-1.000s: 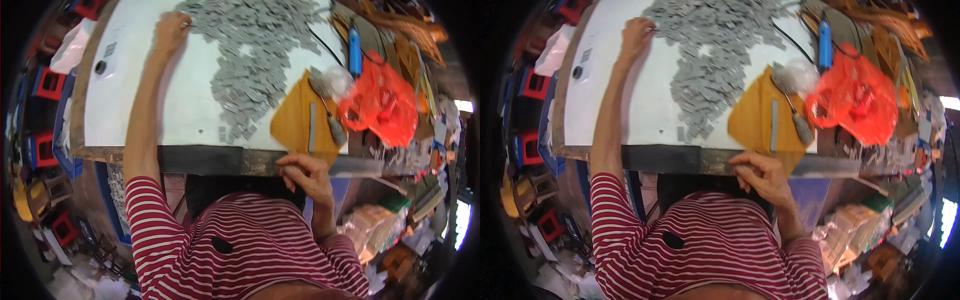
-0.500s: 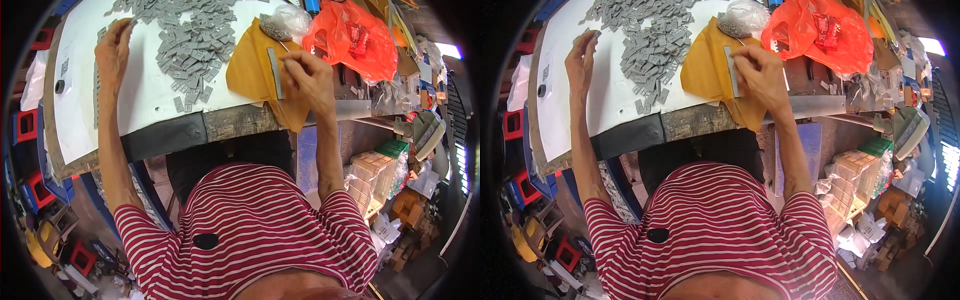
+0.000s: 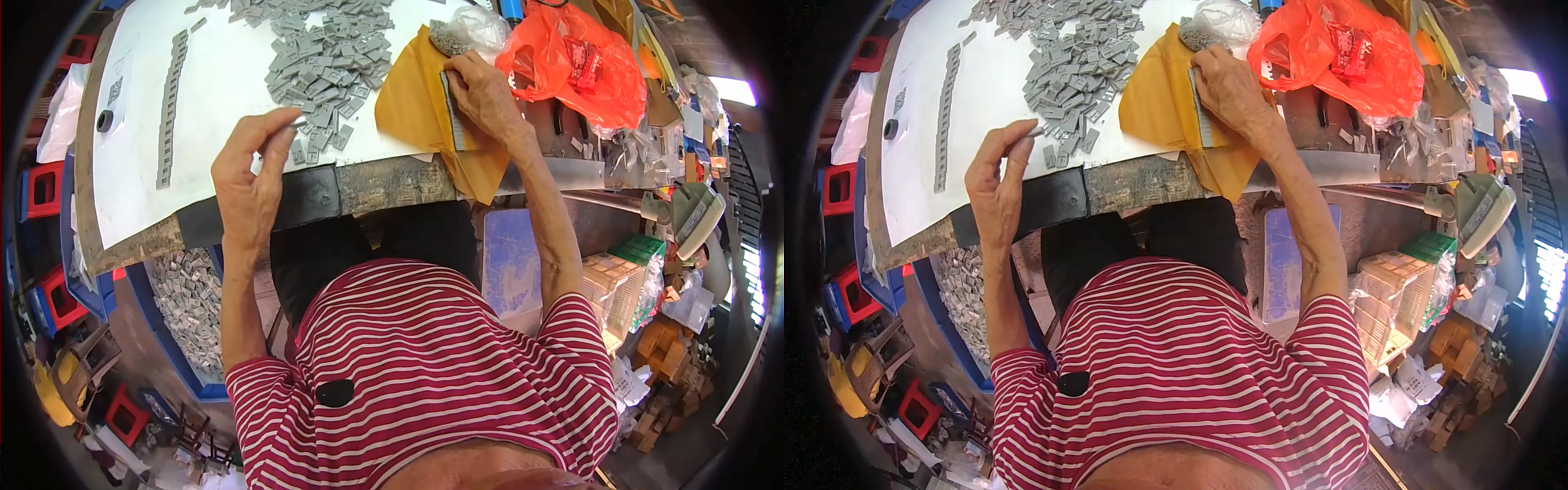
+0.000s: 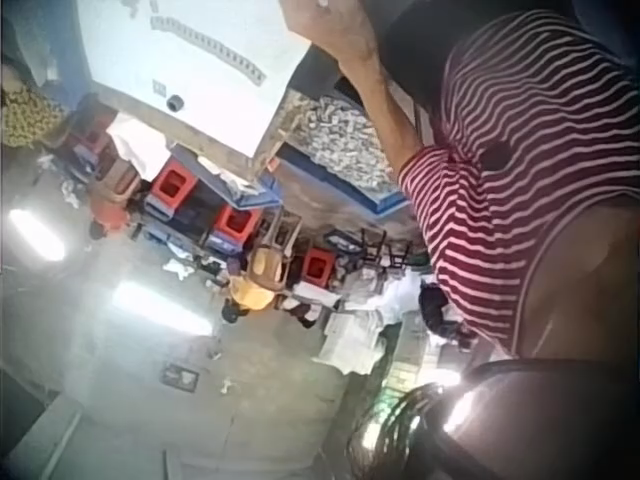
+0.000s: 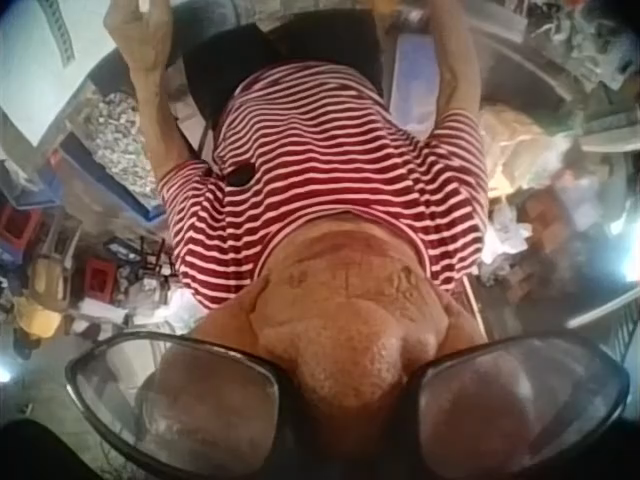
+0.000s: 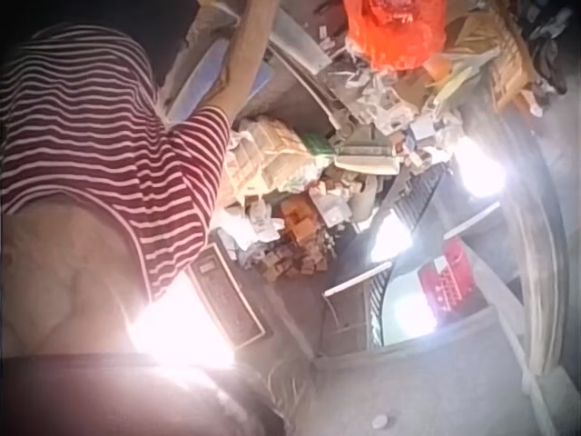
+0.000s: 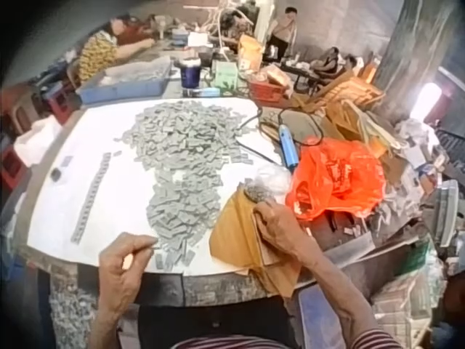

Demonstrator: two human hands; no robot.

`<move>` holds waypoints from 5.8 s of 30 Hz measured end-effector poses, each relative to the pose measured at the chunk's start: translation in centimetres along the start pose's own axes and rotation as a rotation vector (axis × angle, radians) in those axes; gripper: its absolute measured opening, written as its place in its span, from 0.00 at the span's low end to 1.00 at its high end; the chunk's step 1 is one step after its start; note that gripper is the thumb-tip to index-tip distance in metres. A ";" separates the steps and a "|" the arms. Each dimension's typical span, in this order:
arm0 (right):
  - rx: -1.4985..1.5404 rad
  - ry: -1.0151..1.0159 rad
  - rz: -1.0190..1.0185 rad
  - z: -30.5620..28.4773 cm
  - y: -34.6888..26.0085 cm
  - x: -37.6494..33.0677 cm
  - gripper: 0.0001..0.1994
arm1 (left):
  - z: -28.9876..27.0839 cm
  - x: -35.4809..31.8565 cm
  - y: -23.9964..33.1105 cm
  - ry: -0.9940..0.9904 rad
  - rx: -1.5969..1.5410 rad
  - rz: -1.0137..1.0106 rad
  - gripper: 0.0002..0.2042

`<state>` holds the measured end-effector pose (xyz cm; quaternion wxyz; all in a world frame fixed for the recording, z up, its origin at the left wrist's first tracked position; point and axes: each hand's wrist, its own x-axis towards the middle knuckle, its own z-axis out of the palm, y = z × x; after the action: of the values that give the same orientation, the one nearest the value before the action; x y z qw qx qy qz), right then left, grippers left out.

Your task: The recorder is assembling small hardware components by hand at a workbench.

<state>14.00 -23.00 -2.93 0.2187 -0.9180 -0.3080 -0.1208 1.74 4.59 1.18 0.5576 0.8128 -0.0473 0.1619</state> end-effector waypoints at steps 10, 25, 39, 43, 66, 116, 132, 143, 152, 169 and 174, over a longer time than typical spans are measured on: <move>-0.190 -0.143 -0.119 0.1 1.1 0.7 0.04 | 0.7 -3.1 0.8 -0.017 -0.097 -0.069 0.08; -0.210 -0.113 -0.176 0.3 1.4 0.9 0.05 | 1.7 -4.5 1.2 -0.047 -0.196 -0.159 0.08; -0.234 -0.058 -0.233 0.0 1.0 0.9 0.05 | 2.8 -5.0 1.4 -0.064 -0.197 -0.149 0.07; -0.202 -0.082 -0.163 -0.4 0.7 0.9 0.06 | 2.9 -5.1 1.1 -0.075 -0.189 -0.154 0.08; 1.207 -0.205 0.662 -3.3 -3.1 -0.6 0.05 | 3.8 -4.9 1.9 -0.065 -0.475 -0.353 0.09; 1.397 -0.263 0.637 -0.6 -11.4 -3.3 0.06 | 6.2 -5.4 0.1 0.023 -0.682 -0.344 0.08; 1.279 -0.349 0.630 -0.5 -11.2 -3.6 0.06 | 6.3 -5.9 0.8 0.042 -0.371 -0.267 0.09; 1.310 -0.368 0.637 -0.4 -11.6 -4.0 0.06 | 6.4 -6.0 0.7 0.028 -0.678 -0.366 0.09; 1.218 -0.305 0.634 -0.6 -12.3 -3.1 0.03 | 4.7 -4.9 0.4 -0.122 -0.246 -0.259 0.08; 1.400 -0.250 0.593 -1.5 -12.0 -2.1 0.10 | -0.6 2.4 -2.5 -0.051 -0.099 -0.137 0.08; 1.352 -0.270 0.683 -2.8 -11.8 -3.3 0.10 | -3.6 8.1 -9.1 0.186 0.224 0.011 0.08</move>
<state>3.94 -17.57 2.19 0.7180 -0.6356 -0.0385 0.2812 10.98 12.11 -3.16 0.4644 0.8512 0.0186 0.2439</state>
